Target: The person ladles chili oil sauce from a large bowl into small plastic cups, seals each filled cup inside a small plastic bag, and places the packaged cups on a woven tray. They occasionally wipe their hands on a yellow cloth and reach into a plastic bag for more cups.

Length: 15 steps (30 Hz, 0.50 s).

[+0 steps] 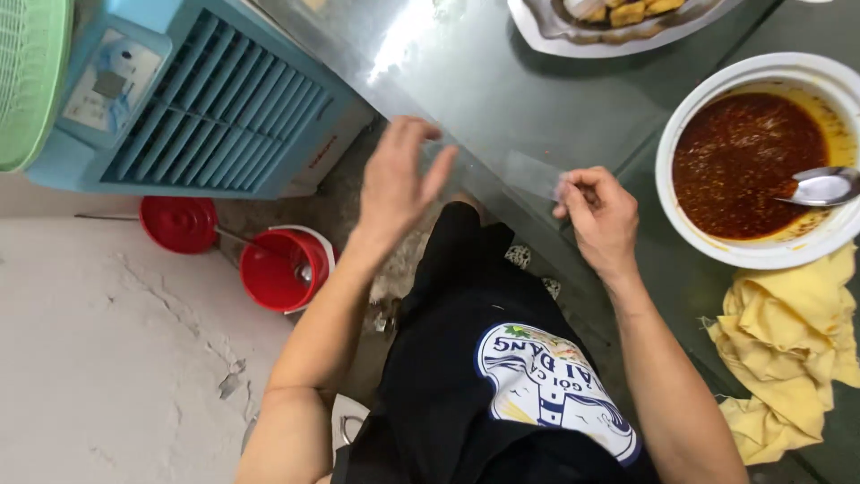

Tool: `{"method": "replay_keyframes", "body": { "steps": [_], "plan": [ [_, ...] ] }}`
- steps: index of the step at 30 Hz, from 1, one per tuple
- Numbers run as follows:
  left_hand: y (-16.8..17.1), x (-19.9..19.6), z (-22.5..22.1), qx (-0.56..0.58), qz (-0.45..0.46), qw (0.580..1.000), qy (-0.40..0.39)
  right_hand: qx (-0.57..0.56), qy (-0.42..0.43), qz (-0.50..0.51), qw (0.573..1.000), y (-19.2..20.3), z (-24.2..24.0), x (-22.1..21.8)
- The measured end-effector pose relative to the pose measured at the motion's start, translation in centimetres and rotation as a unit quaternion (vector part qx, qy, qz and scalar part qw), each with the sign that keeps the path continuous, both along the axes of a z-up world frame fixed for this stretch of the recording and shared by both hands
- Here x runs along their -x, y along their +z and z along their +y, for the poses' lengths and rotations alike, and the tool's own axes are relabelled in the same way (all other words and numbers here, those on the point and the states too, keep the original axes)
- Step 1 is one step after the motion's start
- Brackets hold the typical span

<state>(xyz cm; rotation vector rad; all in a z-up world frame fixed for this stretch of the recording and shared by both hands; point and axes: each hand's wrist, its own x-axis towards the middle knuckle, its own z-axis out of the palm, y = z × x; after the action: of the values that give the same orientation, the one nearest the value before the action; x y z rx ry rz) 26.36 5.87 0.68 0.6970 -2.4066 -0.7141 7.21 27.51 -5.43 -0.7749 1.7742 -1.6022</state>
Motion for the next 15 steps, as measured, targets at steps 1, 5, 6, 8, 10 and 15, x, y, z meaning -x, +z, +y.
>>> {"method": "replay_keyframes", "body": {
  "steps": [1,5,6,8,10,15],
  "plan": [
    [-0.8,-0.5,-0.8,-0.003,-0.005,1.0,0.001,-0.003,0.001,-0.005,1.0,-0.2,0.2,-0.1],
    [-3.0,-2.0,-2.6,0.034,-0.054,0.998,0.019,0.03,0.002,0.064,0.997,-0.1,1.7,-0.8],
    [-3.4,-1.8,-3.0,0.071,-0.068,0.995,0.025,0.058,-0.001,0.073,0.996,0.0,1.6,-0.6],
    [-3.7,-1.7,-3.6,0.082,-0.086,0.993,0.018,0.057,-0.012,0.059,0.997,-0.3,1.8,-0.6],
    [-3.9,-1.4,-3.3,0.09,-0.107,0.99,0.008,0.051,-0.023,0.041,0.998,-0.2,2.2,-0.7],
    [-3.7,-1.3,-3.2,0.119,-0.14,0.983,-0.015,0.047,-0.015,0.059,0.997,0.4,1.6,-0.8]
  ]
}}
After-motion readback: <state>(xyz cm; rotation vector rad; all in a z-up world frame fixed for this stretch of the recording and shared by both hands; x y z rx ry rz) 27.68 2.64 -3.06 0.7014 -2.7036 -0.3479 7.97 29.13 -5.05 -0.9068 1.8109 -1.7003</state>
